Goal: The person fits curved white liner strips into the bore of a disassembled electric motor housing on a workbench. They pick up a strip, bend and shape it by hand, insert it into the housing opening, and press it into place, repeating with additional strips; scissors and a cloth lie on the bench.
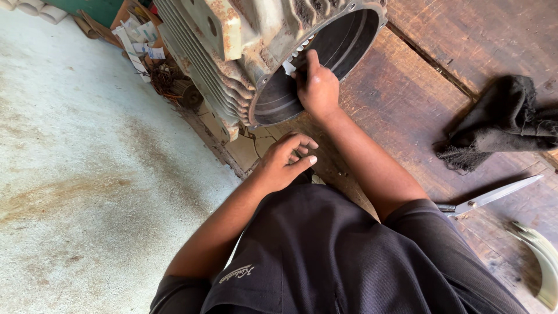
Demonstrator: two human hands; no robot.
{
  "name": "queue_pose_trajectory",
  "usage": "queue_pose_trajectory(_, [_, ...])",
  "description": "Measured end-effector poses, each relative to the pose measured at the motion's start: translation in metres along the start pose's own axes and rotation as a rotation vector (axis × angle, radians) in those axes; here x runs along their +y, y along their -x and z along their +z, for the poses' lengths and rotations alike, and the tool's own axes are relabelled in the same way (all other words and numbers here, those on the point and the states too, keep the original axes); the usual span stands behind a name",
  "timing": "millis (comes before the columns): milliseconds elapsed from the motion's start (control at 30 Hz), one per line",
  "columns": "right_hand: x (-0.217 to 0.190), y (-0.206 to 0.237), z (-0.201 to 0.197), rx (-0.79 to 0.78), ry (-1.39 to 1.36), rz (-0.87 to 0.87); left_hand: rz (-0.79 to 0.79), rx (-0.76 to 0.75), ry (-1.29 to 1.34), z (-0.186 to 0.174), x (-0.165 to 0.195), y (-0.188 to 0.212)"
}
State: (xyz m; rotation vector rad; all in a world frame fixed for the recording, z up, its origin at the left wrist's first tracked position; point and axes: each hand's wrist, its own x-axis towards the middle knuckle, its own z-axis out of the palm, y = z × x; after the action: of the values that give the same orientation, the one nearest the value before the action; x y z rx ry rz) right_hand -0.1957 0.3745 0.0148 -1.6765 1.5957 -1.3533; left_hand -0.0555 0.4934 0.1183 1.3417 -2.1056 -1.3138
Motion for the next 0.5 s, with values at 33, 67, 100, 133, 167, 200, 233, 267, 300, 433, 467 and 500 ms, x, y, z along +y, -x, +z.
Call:
queue_pose_trajectory(33, [0.0, -0.001, 0.002, -0.003, 0.026, 0.005, -0.004, -0.001, -0.003, 0.0, 0.0, 0.0])
queue_pose_trajectory(67, [0.001, -0.003, 0.003, -0.004, 0.052, 0.009, -0.005, -0.001, -0.006, 0.0, 0.0, 0.001])
queue_pose_trajectory(100, [0.001, -0.004, 0.005, -0.006, 0.079, 0.013, -0.007, -0.001, -0.009, 0.001, 0.0, 0.001])
queue_pose_trajectory(133, [0.002, -0.006, 0.007, -0.004, 0.094, 0.008, -0.007, -0.002, -0.009, 0.001, 0.0, 0.001])
queue_pose_trajectory(167, [0.002, -0.008, 0.009, -0.003, 0.109, 0.004, -0.006, -0.003, -0.01, 0.001, 0.0, 0.002])
queue_pose_trajectory(200, [0.002, -0.01, 0.01, -0.002, 0.122, 0.0, -0.007, -0.003, -0.011, 0.001, 0.0, 0.002])
queue_pose_trajectory(233, [0.003, -0.012, 0.012, 0.0, 0.139, -0.017, -0.007, -0.005, -0.01, 0.001, 0.0, 0.002])
queue_pose_trajectory(267, [0.003, -0.013, 0.013, 0.002, 0.155, -0.035, -0.005, -0.006, -0.009, 0.002, 0.0, 0.002])
queue_pose_trajectory(300, [0.003, -0.015, 0.014, 0.005, 0.172, -0.052, -0.004, -0.007, -0.008, 0.002, 0.0, 0.003])
queue_pose_trajectory(433, [0.003, -0.018, 0.015, 0.018, 0.184, -0.105, -0.021, -0.003, -0.028, 0.001, -0.001, 0.003])
queue_pose_trajectory(467, [0.003, -0.017, 0.014, 0.02, 0.188, -0.114, -0.025, 0.002, -0.028, 0.001, -0.001, 0.004])
queue_pose_trajectory(500, [0.004, -0.016, 0.013, 0.022, 0.194, -0.123, -0.027, 0.007, -0.028, 0.001, -0.001, 0.004])
